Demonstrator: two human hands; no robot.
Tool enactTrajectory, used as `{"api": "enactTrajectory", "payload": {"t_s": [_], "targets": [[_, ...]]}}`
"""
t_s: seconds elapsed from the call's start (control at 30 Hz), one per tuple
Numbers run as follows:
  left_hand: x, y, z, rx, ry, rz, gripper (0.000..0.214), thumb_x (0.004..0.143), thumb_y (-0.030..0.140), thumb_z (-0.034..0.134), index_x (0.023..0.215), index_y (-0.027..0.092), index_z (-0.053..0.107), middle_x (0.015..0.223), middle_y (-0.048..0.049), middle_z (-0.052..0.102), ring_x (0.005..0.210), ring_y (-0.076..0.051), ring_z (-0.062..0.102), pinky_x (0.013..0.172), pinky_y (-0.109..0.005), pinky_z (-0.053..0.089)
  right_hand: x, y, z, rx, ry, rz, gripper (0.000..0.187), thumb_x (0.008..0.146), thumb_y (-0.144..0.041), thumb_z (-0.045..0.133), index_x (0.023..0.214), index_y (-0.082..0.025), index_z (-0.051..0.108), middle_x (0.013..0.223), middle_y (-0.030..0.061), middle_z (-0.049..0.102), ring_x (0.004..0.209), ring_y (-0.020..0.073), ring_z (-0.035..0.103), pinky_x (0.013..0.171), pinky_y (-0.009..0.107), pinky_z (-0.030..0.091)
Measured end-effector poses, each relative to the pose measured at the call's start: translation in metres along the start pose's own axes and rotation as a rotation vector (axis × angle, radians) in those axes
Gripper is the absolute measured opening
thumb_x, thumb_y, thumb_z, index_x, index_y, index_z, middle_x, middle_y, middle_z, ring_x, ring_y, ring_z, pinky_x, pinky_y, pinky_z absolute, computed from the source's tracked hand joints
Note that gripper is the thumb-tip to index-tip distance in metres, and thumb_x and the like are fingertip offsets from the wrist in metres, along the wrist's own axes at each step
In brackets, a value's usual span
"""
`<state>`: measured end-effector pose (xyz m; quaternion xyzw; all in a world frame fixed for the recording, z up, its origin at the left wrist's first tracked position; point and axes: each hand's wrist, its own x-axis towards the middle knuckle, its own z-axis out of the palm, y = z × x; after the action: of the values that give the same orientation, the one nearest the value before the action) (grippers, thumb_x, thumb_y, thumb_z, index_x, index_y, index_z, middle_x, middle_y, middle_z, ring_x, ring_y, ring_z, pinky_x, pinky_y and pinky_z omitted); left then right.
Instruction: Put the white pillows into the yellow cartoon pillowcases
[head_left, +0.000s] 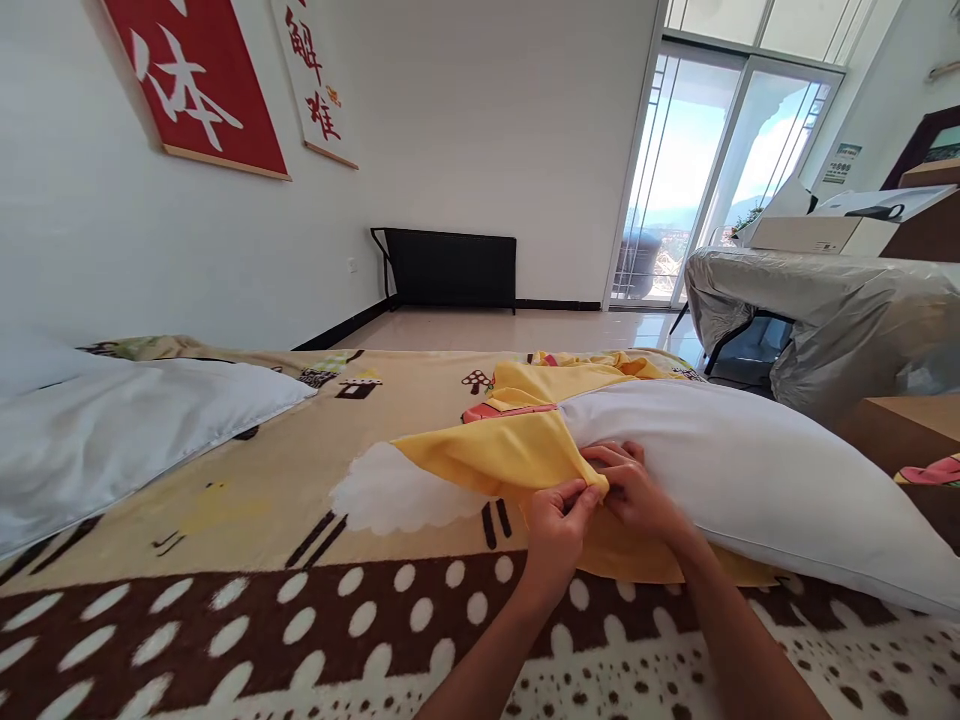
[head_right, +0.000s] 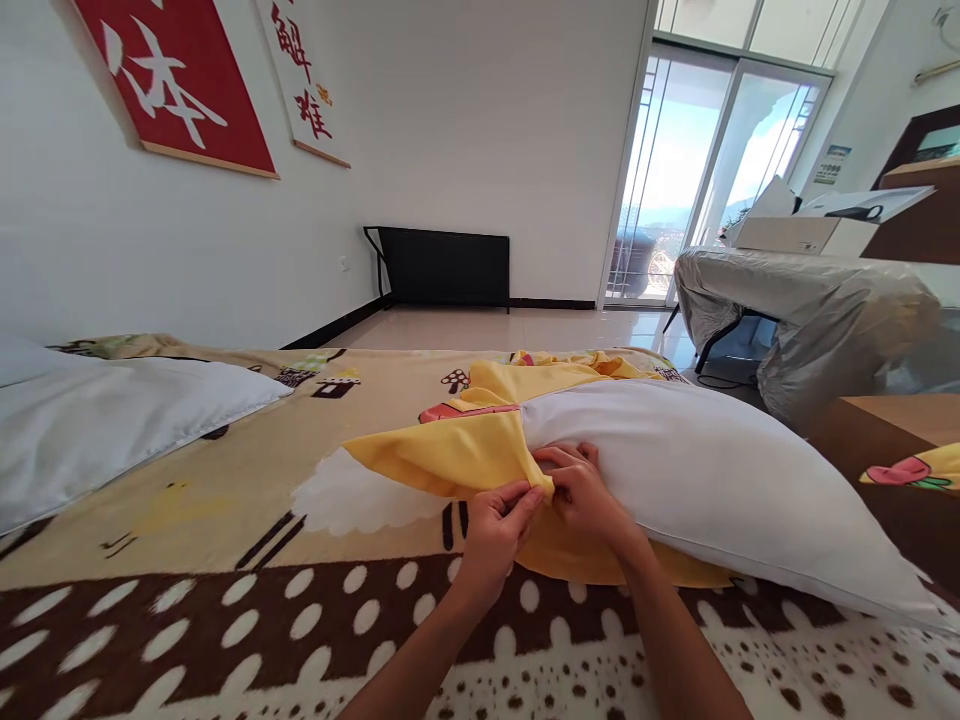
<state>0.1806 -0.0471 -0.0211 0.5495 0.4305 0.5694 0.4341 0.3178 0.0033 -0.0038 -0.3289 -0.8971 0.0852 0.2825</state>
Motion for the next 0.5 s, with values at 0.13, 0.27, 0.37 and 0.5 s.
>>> {"api": "enactTrajectory", "payload": {"t_s": [0.13,0.27,0.37,0.5], "targets": [[0.006,0.005,-0.010,0.043,0.006,-0.005,0.029,0.077,0.039,0.056,0.063,0.015,0.059,0.052,0.0046,0.040,0.053,-0.009,0.033,0.052,-0.023,0.028,-0.001,-0.004,-0.011,0.263,-0.171,0.029,0.015,0.080,-0.024,0.051,0.084,-0.019,0.065,0.088,0.0033,0.065,0.093,0.0200,0.053,0.088,0.034,0.034],[0.005,0.031,-0.031,0.348,0.010,0.089,0.025,0.081,0.035,0.052,0.071,0.016,0.067,0.063,0.0003,0.060,0.061,-0.012,0.050,0.059,-0.023,0.036,0.000,0.004,-0.006,0.617,-0.097,0.317,0.043,0.079,-0.051,0.056,0.054,-0.016,0.054,0.054,-0.0026,0.047,0.054,0.0102,0.041,0.053,0.023,0.034],[0.008,0.052,-0.068,0.598,0.407,0.321,0.024,0.082,0.032,0.049,0.074,0.016,0.065,0.070,-0.0014,0.063,0.065,-0.013,0.052,0.064,-0.025,0.038,0.002,0.009,0.002,0.952,0.153,0.627,0.044,0.066,-0.058,0.066,0.055,-0.016,0.056,0.048,-0.0037,0.046,0.043,0.0075,0.036,0.042,0.021,0.028],[0.025,0.046,-0.137,0.395,0.852,0.297,0.017,0.076,0.031,0.054,0.083,0.020,0.064,0.089,-0.0010,0.059,0.078,-0.014,0.051,0.070,-0.024,0.038,0.003,0.012,0.008,1.262,0.359,0.772,0.038,0.057,-0.052,0.076,0.063,-0.017,0.062,0.058,0.0011,0.062,0.050,0.0115,0.052,0.046,0.021,0.040]]}}
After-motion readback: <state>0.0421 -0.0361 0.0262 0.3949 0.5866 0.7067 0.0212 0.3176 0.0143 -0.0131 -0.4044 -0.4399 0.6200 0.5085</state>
